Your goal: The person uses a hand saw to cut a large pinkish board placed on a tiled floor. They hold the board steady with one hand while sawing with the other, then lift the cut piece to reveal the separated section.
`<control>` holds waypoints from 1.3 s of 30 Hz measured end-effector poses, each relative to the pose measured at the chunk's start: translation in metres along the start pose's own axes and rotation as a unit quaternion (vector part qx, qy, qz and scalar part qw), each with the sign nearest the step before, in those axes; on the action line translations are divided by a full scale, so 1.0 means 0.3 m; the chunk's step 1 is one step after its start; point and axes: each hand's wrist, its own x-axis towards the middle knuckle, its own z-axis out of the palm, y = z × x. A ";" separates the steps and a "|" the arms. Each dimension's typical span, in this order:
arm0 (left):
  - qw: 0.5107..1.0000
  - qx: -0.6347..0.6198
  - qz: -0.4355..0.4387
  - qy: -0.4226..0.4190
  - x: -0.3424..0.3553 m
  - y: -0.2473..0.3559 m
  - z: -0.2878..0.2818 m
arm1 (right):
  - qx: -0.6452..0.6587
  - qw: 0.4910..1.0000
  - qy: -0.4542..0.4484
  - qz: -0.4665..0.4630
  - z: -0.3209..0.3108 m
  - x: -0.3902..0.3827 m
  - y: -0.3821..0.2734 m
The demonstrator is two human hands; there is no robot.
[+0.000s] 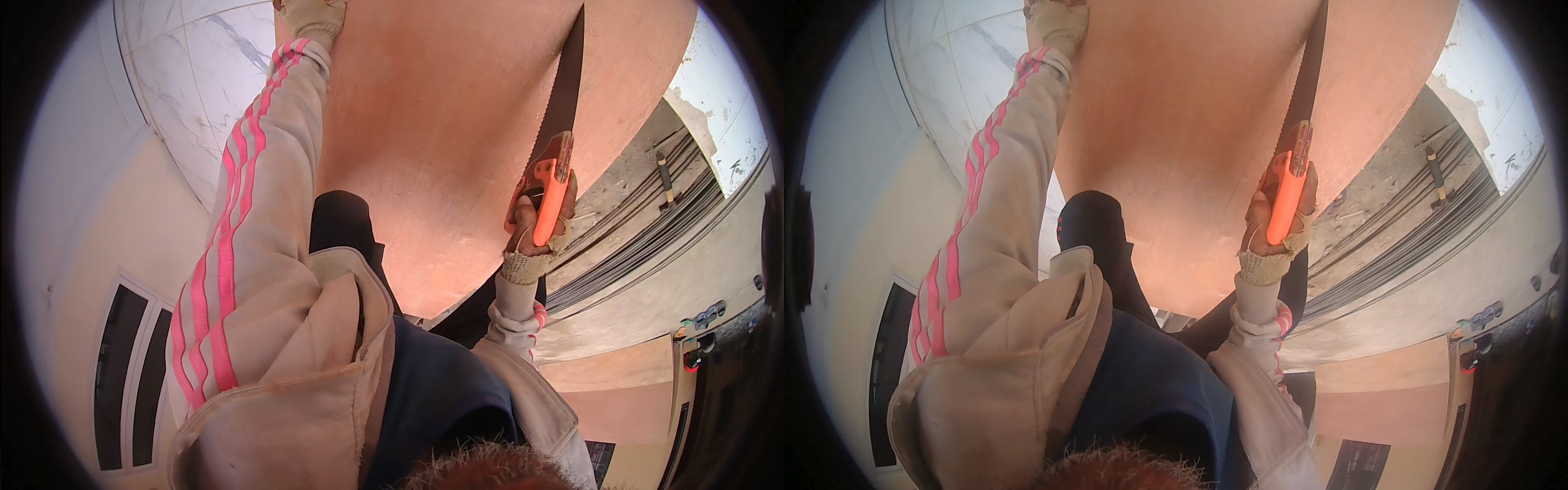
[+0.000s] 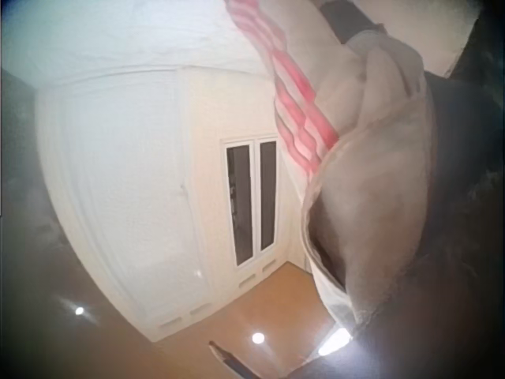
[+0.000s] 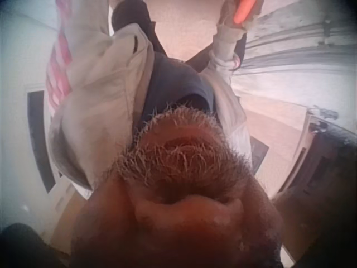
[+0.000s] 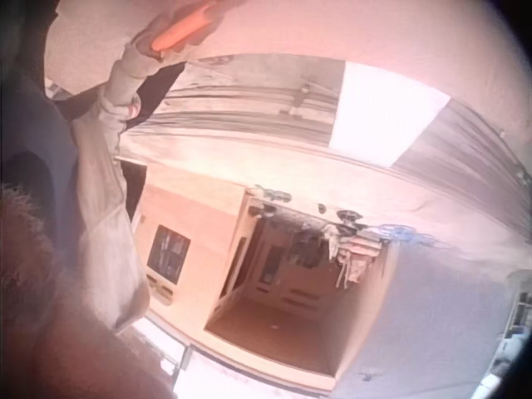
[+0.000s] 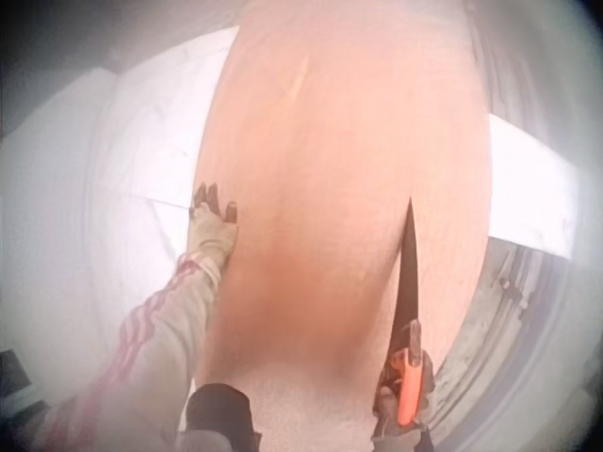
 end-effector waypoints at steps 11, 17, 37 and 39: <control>0.988 -0.057 0.088 0.115 0.020 -0.099 0.183 | 0.008 0.999 -0.036 0.037 0.018 -0.011 -0.036; 0.991 -0.055 0.079 0.094 0.025 -0.110 0.249 | -0.039 0.999 -0.027 0.013 -0.032 -0.012 0.024; 0.992 -0.050 0.063 0.100 0.081 -0.124 0.275 | 0.042 0.999 -0.024 -0.013 0.005 0.066 -0.018; 0.993 -0.063 0.059 0.084 0.071 -0.135 0.281 | 0.013 0.999 -0.024 0.036 -0.013 -0.045 -0.081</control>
